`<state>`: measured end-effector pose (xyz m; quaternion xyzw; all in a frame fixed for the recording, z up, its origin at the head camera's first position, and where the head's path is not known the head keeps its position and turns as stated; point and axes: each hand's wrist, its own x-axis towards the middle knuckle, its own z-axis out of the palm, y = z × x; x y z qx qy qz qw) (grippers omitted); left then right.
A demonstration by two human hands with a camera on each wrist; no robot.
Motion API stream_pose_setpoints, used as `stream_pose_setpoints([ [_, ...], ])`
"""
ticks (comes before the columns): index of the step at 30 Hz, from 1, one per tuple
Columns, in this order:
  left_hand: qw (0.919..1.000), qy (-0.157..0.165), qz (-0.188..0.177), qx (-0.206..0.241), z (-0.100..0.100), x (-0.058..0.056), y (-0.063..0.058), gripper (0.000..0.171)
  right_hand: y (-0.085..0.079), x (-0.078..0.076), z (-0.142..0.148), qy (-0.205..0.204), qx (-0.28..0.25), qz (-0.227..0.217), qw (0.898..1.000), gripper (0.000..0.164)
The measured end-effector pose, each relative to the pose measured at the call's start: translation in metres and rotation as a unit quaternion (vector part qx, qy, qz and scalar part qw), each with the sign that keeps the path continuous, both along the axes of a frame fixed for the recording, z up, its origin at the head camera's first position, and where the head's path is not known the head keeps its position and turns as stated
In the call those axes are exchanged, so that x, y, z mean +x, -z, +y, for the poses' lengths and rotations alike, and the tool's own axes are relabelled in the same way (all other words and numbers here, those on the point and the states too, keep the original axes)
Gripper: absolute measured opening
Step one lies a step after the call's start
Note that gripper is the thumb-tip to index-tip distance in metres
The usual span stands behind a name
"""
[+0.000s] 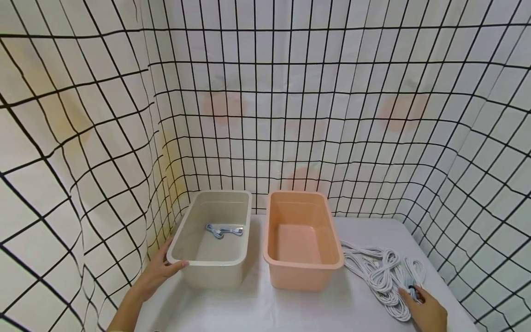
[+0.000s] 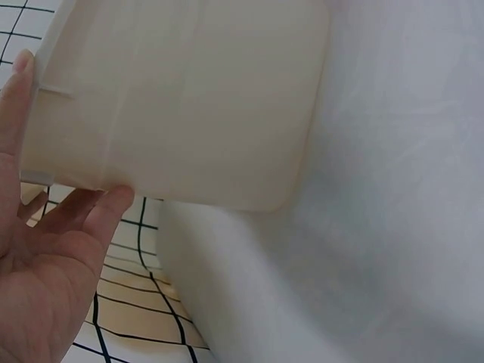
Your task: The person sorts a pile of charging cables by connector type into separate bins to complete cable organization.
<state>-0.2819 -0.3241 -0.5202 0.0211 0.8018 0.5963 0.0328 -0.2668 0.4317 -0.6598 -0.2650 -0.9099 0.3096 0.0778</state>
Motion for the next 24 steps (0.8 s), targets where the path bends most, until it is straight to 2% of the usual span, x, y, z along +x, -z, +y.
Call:
stream_pose_setpoints([
  [7,1.0000,-0.002,-0.002,-0.005,0.000,-0.002,0.001,0.101,0.001,0.001,0.005,0.032,-0.031,0.031,0.999,0.069],
  [13,1.0000,0.000,-0.002,-0.006,-0.001,-0.001,0.001,0.102,-0.006,-0.003,0.005,0.070,-0.073,0.064,0.993,0.056],
  [20,1.0000,0.000,-0.004,-0.008,0.000,-0.001,-0.001,0.102,-0.010,0.000,0.009,0.089,-0.070,0.100,0.989,0.050],
  [24,0.9999,-0.002,-0.009,-0.011,0.000,-0.001,-0.002,0.103,-0.014,-0.003,0.008,0.096,-0.076,0.106,0.987,0.050],
])
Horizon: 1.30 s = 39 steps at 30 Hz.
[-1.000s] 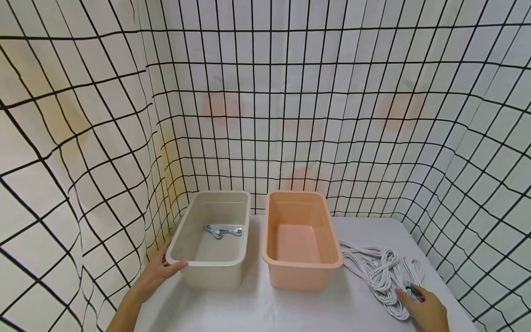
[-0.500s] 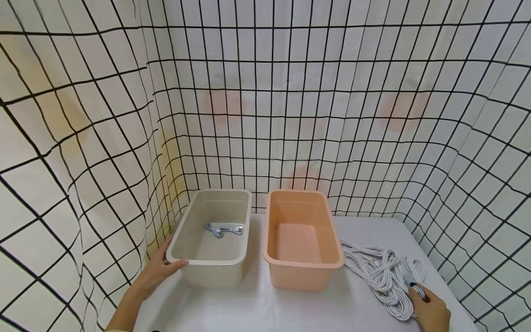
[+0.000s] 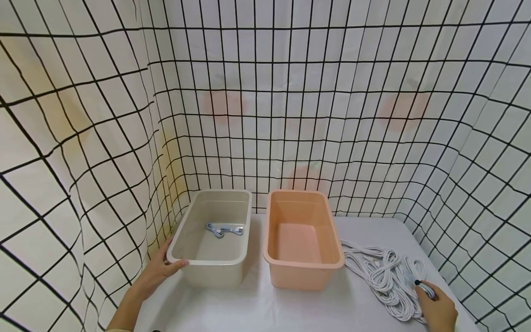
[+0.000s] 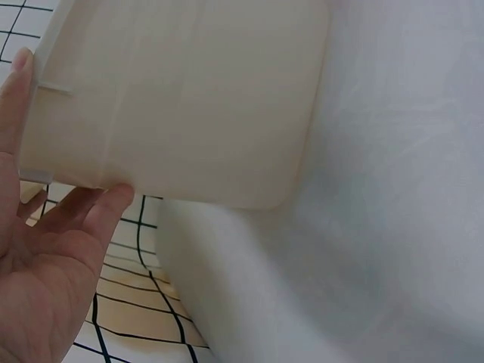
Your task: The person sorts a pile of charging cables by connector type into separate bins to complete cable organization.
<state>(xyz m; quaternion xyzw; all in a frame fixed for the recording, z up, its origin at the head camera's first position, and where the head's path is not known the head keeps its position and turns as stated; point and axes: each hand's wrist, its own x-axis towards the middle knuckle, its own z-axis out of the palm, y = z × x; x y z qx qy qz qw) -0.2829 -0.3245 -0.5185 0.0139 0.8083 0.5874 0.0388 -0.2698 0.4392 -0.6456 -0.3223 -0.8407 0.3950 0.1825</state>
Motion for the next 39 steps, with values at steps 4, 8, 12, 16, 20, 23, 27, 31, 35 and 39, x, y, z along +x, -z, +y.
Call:
stream_pose_setpoints([
  [4,1.0000,0.000,0.000,-0.001,-0.001,-0.001,0.000,0.104,-0.007,-0.004,-0.002,-0.003,-0.021,-0.001,1.000,0.053],
  [8,1.0000,-0.001,0.001,0.000,-0.001,-0.002,0.000,0.104,-0.013,-0.007,-0.003,-0.005,-0.025,-0.003,1.000,0.054],
  [12,1.0000,-0.002,0.001,-0.001,0.000,-0.002,0.001,0.104,-0.016,-0.007,-0.003,-0.013,-0.024,-0.006,1.000,0.055],
  [16,1.0000,-0.004,0.000,-0.002,0.000,-0.002,0.002,0.104,-0.021,-0.006,-0.004,-0.028,-0.019,-0.005,0.999,0.056],
  [20,1.0000,-0.003,0.001,0.000,-0.001,0.000,0.002,0.103,-0.031,-0.010,-0.008,-0.046,-0.021,-0.001,0.999,0.057],
  [23,1.0000,0.000,0.004,0.003,-0.001,0.000,0.002,0.103,-0.040,-0.014,-0.012,-0.056,-0.018,0.001,0.998,0.056],
  [27,0.9999,0.004,0.008,0.005,-0.001,0.000,0.002,0.102,-0.051,-0.018,-0.014,-0.070,-0.006,0.003,0.998,0.054],
  [31,1.0000,0.004,0.009,0.000,-0.001,0.000,0.001,0.102,-0.061,-0.022,-0.017,-0.092,0.016,0.014,0.996,0.052],
  [35,1.0000,0.003,0.008,-0.003,-0.001,0.001,0.001,0.102,-0.071,-0.027,-0.021,-0.105,0.029,0.032,0.993,0.048],
  [39,0.9999,0.003,0.010,-0.001,0.000,0.001,0.001,0.102,-0.078,-0.031,-0.026,-0.131,0.044,0.041,0.990,0.049],
])
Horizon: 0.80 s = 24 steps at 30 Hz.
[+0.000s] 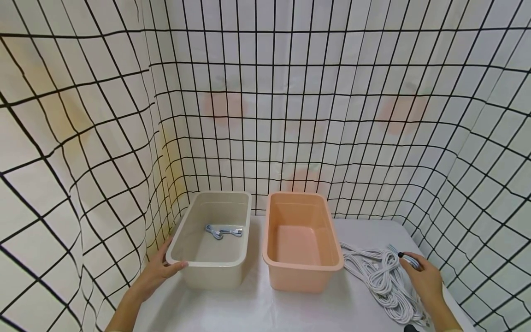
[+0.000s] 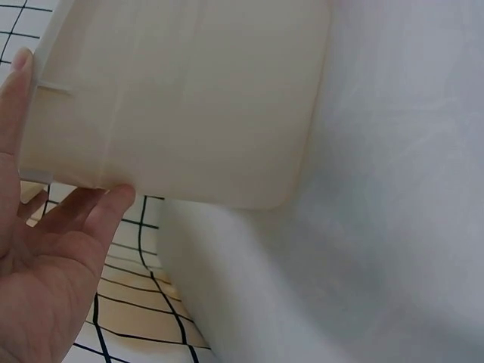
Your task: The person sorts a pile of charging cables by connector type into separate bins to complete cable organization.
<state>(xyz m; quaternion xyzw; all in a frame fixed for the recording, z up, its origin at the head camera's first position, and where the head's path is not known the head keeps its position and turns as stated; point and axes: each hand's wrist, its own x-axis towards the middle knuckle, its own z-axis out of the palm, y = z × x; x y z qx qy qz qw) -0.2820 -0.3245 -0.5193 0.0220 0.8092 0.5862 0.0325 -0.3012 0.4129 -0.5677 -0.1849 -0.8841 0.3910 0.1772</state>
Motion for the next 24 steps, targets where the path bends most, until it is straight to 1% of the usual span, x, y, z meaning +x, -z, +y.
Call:
stream_pose_setpoints([
  [3,1.0000,0.001,0.001,-0.003,0.000,0.000,0.000,0.103,-0.005,-0.004,-0.004,-0.028,0.005,0.012,1.000,0.051],
  [5,1.0000,0.001,0.001,-0.003,0.000,0.000,0.000,0.103,-0.007,-0.007,-0.008,-0.044,0.007,0.030,0.999,0.049],
  [8,1.0000,-0.001,-0.002,-0.003,0.000,-0.001,0.000,0.104,-0.011,-0.012,-0.014,-0.061,0.011,0.054,0.997,0.045],
  [10,1.0000,-0.002,-0.004,-0.004,0.000,-0.002,0.000,0.104,-0.014,-0.014,-0.017,-0.070,0.018,0.061,0.995,0.043],
  [16,0.9999,-0.005,-0.009,-0.009,0.000,-0.002,0.001,0.104,-0.022,-0.017,-0.024,-0.101,0.009,0.058,0.993,0.044],
  [24,0.9999,-0.007,-0.010,-0.006,-0.001,-0.003,0.002,0.104,-0.029,-0.020,-0.031,-0.137,-0.001,0.066,0.988,0.045],
])
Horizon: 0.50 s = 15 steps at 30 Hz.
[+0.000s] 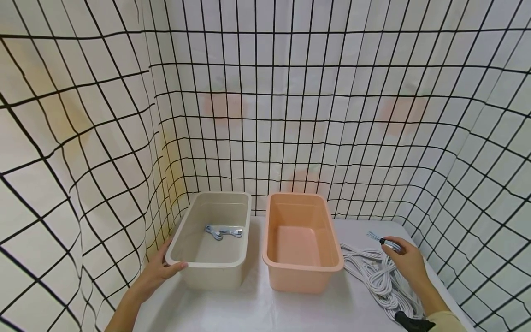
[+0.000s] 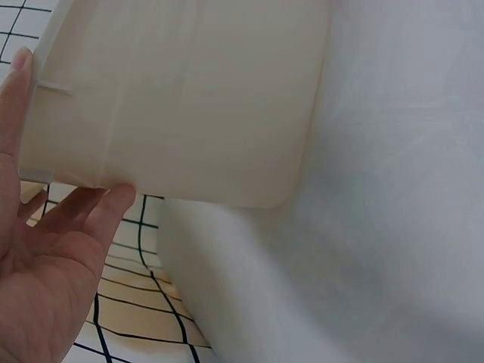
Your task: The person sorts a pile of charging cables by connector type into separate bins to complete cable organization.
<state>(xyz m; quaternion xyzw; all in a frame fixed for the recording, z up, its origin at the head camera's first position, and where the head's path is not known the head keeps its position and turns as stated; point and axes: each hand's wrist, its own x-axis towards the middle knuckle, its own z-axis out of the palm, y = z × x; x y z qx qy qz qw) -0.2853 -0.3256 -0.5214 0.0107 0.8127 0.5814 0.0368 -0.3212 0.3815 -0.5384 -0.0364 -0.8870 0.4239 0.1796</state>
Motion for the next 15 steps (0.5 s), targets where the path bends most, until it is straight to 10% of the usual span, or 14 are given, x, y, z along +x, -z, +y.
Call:
stream_pose_setpoints([
  [15,0.9999,0.002,0.000,0.012,-0.001,0.002,-0.001,0.103,-0.015,-0.015,-0.028,-0.043,-0.019,0.024,0.999,0.039],
])
